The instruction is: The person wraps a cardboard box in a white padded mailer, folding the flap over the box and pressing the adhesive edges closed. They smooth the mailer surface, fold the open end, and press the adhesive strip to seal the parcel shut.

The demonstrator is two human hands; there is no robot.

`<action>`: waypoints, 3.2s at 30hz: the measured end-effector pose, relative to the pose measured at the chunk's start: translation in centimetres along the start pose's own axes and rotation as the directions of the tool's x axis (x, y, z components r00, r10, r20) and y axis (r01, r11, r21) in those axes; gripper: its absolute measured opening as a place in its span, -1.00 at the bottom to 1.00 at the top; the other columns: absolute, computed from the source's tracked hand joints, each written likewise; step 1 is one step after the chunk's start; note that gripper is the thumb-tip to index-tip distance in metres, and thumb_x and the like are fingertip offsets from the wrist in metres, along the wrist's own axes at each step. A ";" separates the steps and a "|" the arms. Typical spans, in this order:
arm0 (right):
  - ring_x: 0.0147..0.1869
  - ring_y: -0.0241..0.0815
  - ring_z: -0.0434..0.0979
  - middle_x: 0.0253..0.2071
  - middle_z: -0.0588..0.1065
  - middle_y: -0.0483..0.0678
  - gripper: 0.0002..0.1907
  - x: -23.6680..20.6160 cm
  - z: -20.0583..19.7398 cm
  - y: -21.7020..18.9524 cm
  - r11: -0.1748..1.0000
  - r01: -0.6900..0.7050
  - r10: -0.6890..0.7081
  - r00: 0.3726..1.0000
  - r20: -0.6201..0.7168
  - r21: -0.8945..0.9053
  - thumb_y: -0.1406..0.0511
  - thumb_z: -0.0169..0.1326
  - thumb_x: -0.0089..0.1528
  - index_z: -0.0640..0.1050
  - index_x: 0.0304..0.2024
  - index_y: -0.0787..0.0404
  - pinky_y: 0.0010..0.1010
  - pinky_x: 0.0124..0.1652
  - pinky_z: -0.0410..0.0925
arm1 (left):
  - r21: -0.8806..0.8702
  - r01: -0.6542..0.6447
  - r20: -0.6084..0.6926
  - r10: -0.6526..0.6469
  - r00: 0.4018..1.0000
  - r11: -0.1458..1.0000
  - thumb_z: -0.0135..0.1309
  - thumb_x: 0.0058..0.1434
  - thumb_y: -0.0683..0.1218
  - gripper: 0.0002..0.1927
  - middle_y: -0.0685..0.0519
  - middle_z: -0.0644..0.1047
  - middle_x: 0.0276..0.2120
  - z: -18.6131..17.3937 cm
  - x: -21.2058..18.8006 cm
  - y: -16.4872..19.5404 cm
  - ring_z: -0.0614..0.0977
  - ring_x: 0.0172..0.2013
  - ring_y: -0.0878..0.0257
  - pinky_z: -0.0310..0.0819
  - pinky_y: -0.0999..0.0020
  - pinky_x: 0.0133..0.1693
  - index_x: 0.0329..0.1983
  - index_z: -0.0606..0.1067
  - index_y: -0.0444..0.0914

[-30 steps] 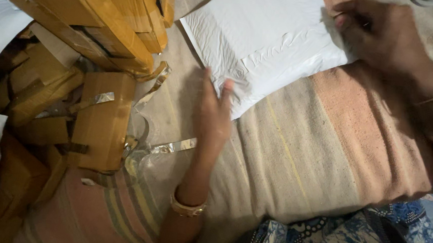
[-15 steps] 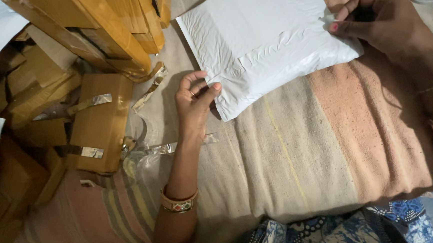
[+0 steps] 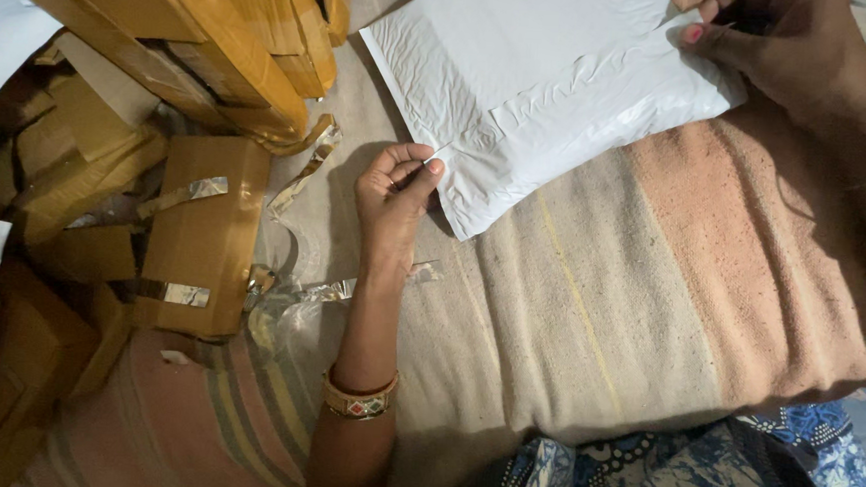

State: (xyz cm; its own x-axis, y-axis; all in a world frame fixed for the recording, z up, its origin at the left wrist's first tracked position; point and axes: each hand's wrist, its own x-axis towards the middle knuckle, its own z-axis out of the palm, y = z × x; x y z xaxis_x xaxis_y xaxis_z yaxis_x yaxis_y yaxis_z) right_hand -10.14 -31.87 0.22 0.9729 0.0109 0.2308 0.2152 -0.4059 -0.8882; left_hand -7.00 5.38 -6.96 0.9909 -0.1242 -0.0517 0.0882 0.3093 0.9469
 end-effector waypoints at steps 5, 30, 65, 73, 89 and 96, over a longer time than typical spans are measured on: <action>-0.10 -0.29 0.56 -0.16 0.52 -0.08 -0.85 0.3 0.1 -1.1 0.997 -0.056 0.057 0.998 0.000 -0.057 0.44 0.10 0.33 0.51 -0.04 0.22 -0.43 -0.07 0.48 | 0.078 0.009 -0.006 -0.008 1.000 0.997 0.29 0.16 -0.32 -0.79 0.09 0.61 -0.35 0.0 0.0 0.2 0.55 -0.37 0.46 0.44 0.61 -0.32 -0.16 0.55 -0.37; 0.07 0.08 0.60 0.09 0.52 0.24 -0.84 -1.2 1.3 -2.9 0.726 0.356 -0.476 0.878 -0.057 -0.589 0.46 0.05 0.50 0.48 0.10 0.48 -0.24 -0.06 0.51 | 0.871 -0.452 0.151 0.768 0.623 0.195 -0.08 0.48 0.01 -0.67 -0.08 0.61 0.00 3.2 -1.4 0.9 0.68 -0.07 0.14 0.61 0.19 -0.01 0.15 0.40 -0.29; -0.14 0.00 0.60 -0.16 0.54 0.28 -0.45 -2.2 1.1 -6.2 0.857 -0.515 0.511 0.853 -0.101 -0.009 0.07 -0.05 0.46 0.53 0.05 0.51 -0.25 -0.15 0.51 | 0.433 0.222 0.029 -0.259 0.965 0.874 0.31 0.12 0.11 -0.47 -0.08 0.61 -0.36 2.2 -4.2 4.2 0.71 -0.37 0.20 0.74 0.34 -0.37 -0.07 0.55 -0.42; -0.34 -0.14 0.54 -0.35 0.55 0.07 -0.59 -1.2 1.0 -1.3 0.895 -0.344 0.339 0.938 -0.070 -0.282 0.10 0.00 0.50 0.57 -0.09 0.36 -0.29 -0.33 0.40 | 0.255 0.359 0.295 -0.426 0.855 0.898 0.31 0.11 -0.02 -0.72 -0.09 0.66 -0.49 1.6 -4.0 2.3 0.69 -0.56 0.24 0.69 0.36 -0.51 -0.32 0.59 -0.34; -0.49 -0.07 0.57 -0.38 0.60 0.07 -0.82 -1.1 2.0 1.7 0.631 0.121 -0.350 0.926 -0.142 -0.766 0.33 0.16 0.43 0.67 -0.25 0.26 -0.30 -0.47 0.43 | 0.457 0.203 0.247 -0.343 0.906 0.866 0.29 0.19 -0.08 -0.79 0.03 0.56 -0.63 2.8 -4.6 1.1 0.49 -0.69 0.41 0.33 0.47 -0.66 -0.37 0.55 -0.32; -0.58 0.02 0.52 -0.50 0.55 0.12 -0.69 -1.8 0.8 0.3 0.633 -0.019 -0.201 0.962 -0.188 -0.774 0.24 0.17 0.48 0.64 -0.32 0.29 -0.18 -0.53 0.36 | 0.593 0.257 0.168 -0.429 0.887 0.763 0.30 0.22 -0.06 -0.71 0.04 0.52 -0.67 -0.4 -4.8 2.4 0.45 -0.72 0.38 0.24 0.47 -0.69 -0.48 0.51 -0.32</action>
State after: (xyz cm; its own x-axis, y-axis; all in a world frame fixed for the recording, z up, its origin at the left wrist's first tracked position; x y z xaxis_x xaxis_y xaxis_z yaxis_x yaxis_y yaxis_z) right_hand -11.73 -31.24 -0.79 0.8766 -0.0796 0.4746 0.0530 -0.9643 -0.2596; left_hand -11.54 7.10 -4.55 0.8243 -0.4015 -0.3991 0.2617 -0.3547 0.8976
